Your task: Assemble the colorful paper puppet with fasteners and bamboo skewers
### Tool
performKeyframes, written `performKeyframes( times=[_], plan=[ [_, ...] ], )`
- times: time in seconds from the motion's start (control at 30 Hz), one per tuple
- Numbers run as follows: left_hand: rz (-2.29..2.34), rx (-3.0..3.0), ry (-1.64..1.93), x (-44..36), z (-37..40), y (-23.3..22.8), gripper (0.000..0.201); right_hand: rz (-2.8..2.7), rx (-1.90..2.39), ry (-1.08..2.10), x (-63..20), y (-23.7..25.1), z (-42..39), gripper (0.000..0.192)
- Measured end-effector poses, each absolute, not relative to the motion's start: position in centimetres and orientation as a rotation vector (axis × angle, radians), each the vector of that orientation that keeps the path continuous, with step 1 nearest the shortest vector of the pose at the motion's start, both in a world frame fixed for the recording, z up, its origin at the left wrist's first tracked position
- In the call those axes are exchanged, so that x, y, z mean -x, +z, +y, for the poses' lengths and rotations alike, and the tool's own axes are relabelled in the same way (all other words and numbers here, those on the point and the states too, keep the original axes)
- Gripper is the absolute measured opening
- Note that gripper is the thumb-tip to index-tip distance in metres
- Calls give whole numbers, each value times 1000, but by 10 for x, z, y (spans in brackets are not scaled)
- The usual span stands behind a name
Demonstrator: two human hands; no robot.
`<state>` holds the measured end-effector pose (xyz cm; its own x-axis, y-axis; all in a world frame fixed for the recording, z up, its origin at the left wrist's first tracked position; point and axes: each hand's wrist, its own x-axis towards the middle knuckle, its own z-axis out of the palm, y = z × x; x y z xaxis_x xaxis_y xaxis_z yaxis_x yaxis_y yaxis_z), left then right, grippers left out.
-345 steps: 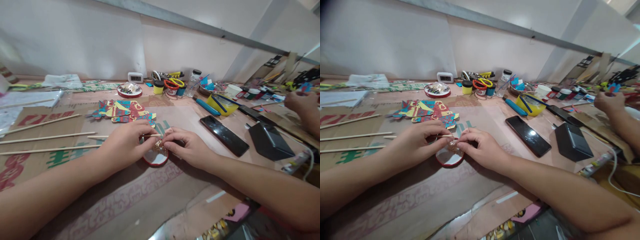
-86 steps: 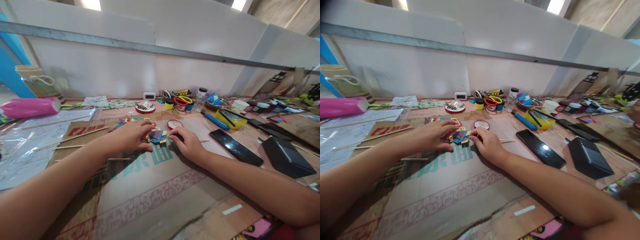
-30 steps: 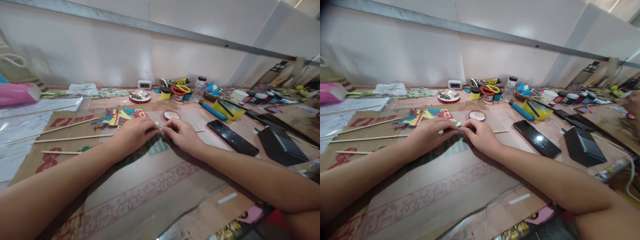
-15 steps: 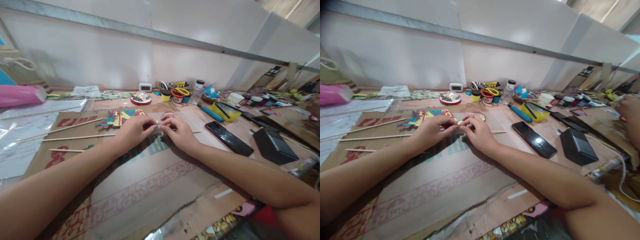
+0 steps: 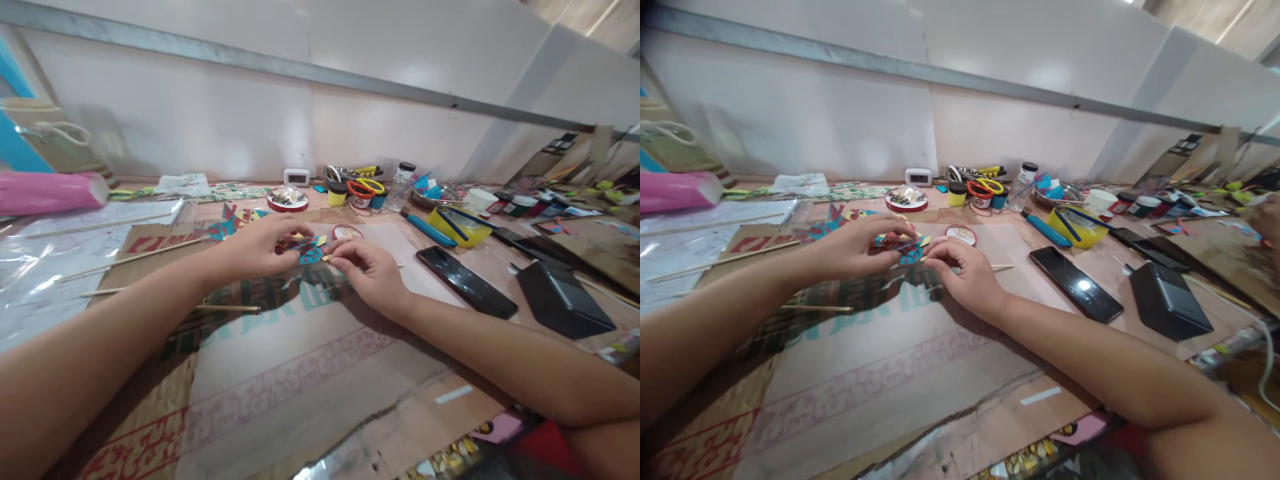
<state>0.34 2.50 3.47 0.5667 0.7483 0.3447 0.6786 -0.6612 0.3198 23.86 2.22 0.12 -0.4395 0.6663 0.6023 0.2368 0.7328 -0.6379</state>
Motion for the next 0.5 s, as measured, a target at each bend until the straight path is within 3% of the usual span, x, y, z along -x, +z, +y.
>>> performKeyframes(
  times=[0.1, 0.3, 0.5],
  plan=[
    [1252, -2862, 534, -3, 28, 24, 60, -2008, 693, 603, -237, 0, 24, 9],
    [1557, -2911, 492, -2, 35, 6, 37, -2110, 624, 632, -236, 0, 21, 9],
    [1730, -2289, 1020, 12, 39, 14, 30, -2212, 587, 549, -236, 1, 18, 9]
  ],
)
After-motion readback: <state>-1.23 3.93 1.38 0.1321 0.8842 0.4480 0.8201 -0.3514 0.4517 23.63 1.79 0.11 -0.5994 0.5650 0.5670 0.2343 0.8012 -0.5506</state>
